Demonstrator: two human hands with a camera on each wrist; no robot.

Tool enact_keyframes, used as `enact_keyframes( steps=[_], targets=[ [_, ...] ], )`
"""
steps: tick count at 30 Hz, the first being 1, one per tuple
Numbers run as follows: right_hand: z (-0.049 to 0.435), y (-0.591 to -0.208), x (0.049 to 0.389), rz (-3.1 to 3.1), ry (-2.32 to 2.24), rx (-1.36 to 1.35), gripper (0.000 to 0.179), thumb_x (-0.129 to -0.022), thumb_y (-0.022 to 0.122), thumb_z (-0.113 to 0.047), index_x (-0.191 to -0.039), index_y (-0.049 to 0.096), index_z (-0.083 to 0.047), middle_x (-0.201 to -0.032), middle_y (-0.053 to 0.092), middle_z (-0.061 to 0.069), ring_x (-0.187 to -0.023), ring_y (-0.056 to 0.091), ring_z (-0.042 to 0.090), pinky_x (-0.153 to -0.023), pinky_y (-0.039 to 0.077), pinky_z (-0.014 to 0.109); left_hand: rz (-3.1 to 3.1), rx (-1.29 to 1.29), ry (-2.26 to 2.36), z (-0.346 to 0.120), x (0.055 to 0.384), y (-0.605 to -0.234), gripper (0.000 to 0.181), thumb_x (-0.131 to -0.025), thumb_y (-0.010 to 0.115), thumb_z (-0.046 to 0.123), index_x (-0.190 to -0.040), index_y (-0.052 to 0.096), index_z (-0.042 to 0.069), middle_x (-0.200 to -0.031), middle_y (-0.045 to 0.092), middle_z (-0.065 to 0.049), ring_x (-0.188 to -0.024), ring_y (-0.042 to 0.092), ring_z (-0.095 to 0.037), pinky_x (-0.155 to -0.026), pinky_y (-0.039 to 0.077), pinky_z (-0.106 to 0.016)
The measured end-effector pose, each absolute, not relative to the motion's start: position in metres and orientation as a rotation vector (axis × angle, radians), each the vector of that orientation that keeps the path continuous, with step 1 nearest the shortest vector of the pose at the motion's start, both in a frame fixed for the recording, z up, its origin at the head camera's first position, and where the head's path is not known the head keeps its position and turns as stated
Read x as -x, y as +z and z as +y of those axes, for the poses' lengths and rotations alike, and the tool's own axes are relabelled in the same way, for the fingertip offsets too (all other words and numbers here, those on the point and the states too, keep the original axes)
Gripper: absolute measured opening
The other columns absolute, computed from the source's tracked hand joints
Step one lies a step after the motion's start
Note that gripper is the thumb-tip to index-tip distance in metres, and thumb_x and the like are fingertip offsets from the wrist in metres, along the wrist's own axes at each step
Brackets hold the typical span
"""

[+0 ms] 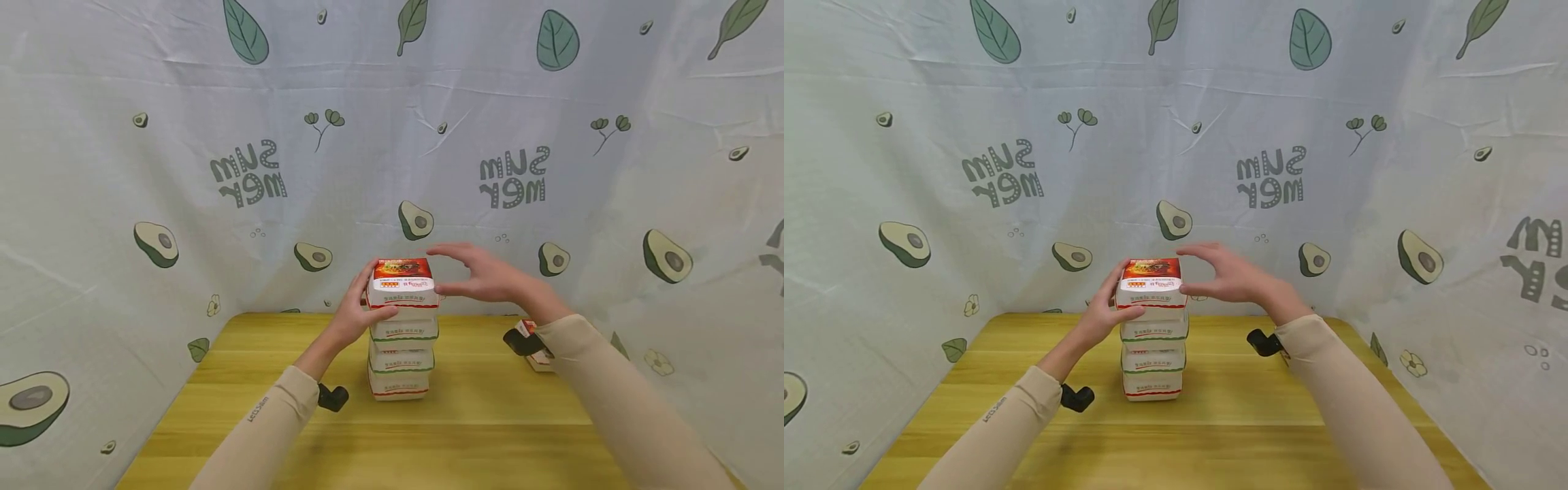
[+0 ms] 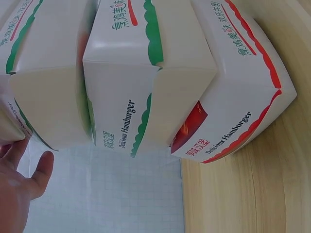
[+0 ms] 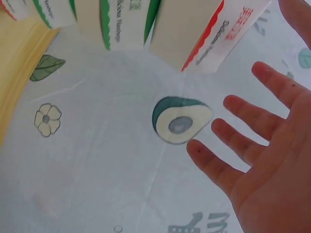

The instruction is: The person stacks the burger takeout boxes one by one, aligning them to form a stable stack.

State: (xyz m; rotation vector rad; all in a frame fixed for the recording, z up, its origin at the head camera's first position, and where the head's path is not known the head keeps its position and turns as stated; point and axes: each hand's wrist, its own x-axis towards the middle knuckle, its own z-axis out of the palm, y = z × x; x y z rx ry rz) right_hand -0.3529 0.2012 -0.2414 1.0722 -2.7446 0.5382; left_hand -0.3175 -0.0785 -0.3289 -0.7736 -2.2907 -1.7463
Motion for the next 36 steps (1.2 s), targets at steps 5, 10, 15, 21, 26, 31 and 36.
enact_keyframes(
  steps=[5, 10, 15, 21, 26, 31, 36],
  targets=[
    [0.219, -0.246, 0.356, -2.715, 0.560, -1.042, 0.069, -0.093, 0.070, -0.046, -0.152, 0.043, -0.023, -0.159, 0.039, 0.009, -0.147, 0.033, 0.034, -0.112, 0.035, 0.061, -2.293, 0.769, -1.748, -0.078, 0.316, -0.329, 0.095, -0.091, 0.072, 0.016, -0.163, 0.011, 0.020, -0.159, 0.023, -0.018, -0.137, 0.041, -0.034, -0.109, 0.043, -0.052],
    [0.240, -0.254, 0.361, -2.702, 0.580, -1.016, 0.068, -0.095, 0.068, -0.042, -0.153, 0.042, -0.018, -0.159, 0.039, 0.011, -0.146, 0.034, 0.035, -0.109, 0.038, 0.060, -2.289, 0.775, -1.741, -0.079, 0.316, -0.329, 0.095, -0.091, 0.072, 0.017, -0.163, 0.011, 0.018, -0.158, 0.024, -0.019, -0.136, 0.042, -0.035, -0.108, 0.043, -0.052],
    [0.262, -0.260, 0.364, -2.724, 0.609, -0.942, 0.070, -0.094, 0.069, -0.043, -0.153, 0.042, -0.016, -0.159, 0.039, 0.014, -0.146, 0.034, 0.038, -0.109, 0.036, 0.063, -2.286, 0.782, -1.738, -0.079, 0.316, -0.329, 0.095, -0.091, 0.072, 0.014, -0.164, 0.011, 0.019, -0.158, 0.025, -0.019, -0.135, 0.042, -0.034, -0.107, 0.044, -0.051],
    [0.284, -0.271, 0.368, -2.739, 0.593, -0.882, 0.069, -0.094, 0.068, -0.042, -0.152, 0.044, -0.013, -0.158, 0.038, 0.017, -0.146, 0.031, 0.042, -0.109, 0.034, 0.066, -2.285, 0.778, -1.745, -0.079, 0.317, -0.328, 0.095, -0.091, 0.073, 0.014, -0.164, 0.011, 0.019, -0.158, 0.024, -0.019, -0.135, 0.042, -0.035, -0.107, 0.044, -0.052],
    [0.301, -0.282, 0.372, -2.767, 0.574, -0.830, 0.069, -0.094, 0.068, -0.043, -0.151, 0.044, -0.013, -0.158, 0.038, 0.019, -0.146, 0.031, 0.044, -0.112, 0.028, 0.068, -2.293, 0.780, -1.739, -0.080, 0.316, -0.327, 0.095, -0.091, 0.073, 0.015, -0.164, 0.011, 0.018, -0.158, 0.024, -0.019, -0.135, 0.042, -0.036, -0.107, 0.045, -0.052],
    [0.317, -0.294, 0.378, -2.785, 0.564, -0.796, 0.073, -0.093, 0.069, -0.045, -0.151, 0.044, -0.010, -0.157, 0.038, 0.022, -0.145, 0.031, 0.046, -0.111, 0.026, 0.069, -2.300, 0.778, -1.728, -0.079, 0.315, -0.327, 0.095, -0.091, 0.073, 0.016, -0.164, 0.011, 0.018, -0.157, 0.025, -0.019, -0.135, 0.042, -0.035, -0.106, 0.046, -0.051],
    [0.331, -0.302, 0.380, -2.789, 0.568, -0.794, 0.075, -0.091, 0.071, -0.043, -0.151, 0.043, -0.006, -0.156, 0.038, 0.025, -0.143, 0.033, 0.048, -0.110, 0.028, 0.069, -2.303, 0.777, -1.733, -0.079, 0.320, -0.331, 0.096, -0.091, 0.073, 0.016, -0.164, 0.010, 0.019, -0.158, 0.024, -0.018, -0.136, 0.042, -0.035, -0.107, 0.045, -0.051]
  ],
)
